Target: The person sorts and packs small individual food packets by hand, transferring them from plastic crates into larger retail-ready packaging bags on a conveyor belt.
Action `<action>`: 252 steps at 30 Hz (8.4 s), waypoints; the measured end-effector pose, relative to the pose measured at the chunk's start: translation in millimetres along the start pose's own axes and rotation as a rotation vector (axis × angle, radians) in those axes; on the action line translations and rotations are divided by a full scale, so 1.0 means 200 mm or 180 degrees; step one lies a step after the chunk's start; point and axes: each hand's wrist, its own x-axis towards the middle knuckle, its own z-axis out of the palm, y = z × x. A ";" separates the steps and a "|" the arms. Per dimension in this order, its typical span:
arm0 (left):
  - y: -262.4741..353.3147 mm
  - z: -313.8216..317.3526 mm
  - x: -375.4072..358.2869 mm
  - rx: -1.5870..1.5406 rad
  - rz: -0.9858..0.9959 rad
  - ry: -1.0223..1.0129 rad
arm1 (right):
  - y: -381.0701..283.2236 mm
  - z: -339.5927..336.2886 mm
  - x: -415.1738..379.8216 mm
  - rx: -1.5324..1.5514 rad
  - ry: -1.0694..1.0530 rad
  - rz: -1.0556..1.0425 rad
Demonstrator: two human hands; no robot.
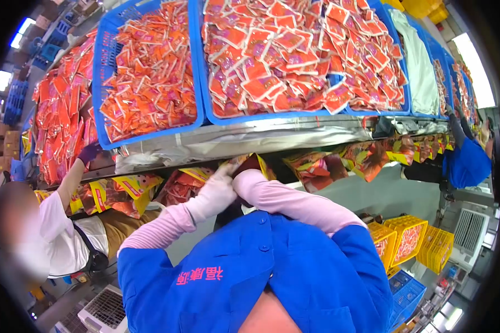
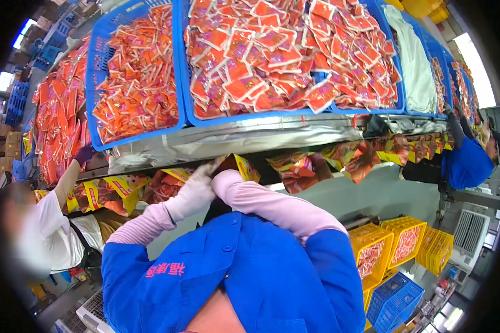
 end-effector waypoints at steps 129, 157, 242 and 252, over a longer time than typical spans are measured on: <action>0.08 -0.13 0.15 -0.0344 -0.0120 0.0048 | 0.32 0.33 0.58 0.0436 -0.0458 0.0802; -0.20 -0.54 0.13 -0.3202 -0.2052 0.1544 | 0.41 -0.30 -0.59 0.3841 0.3685 -0.0149; 0.01 -0.32 0.03 -0.1328 -0.1027 0.0116 | 0.08 -0.23 -0.41 0.1540 0.2580 -0.1007; -0.01 -0.15 -0.17 0.0466 -0.0434 -0.1459 | -0.13 0.33 0.72 -0.0503 -0.0406 0.0022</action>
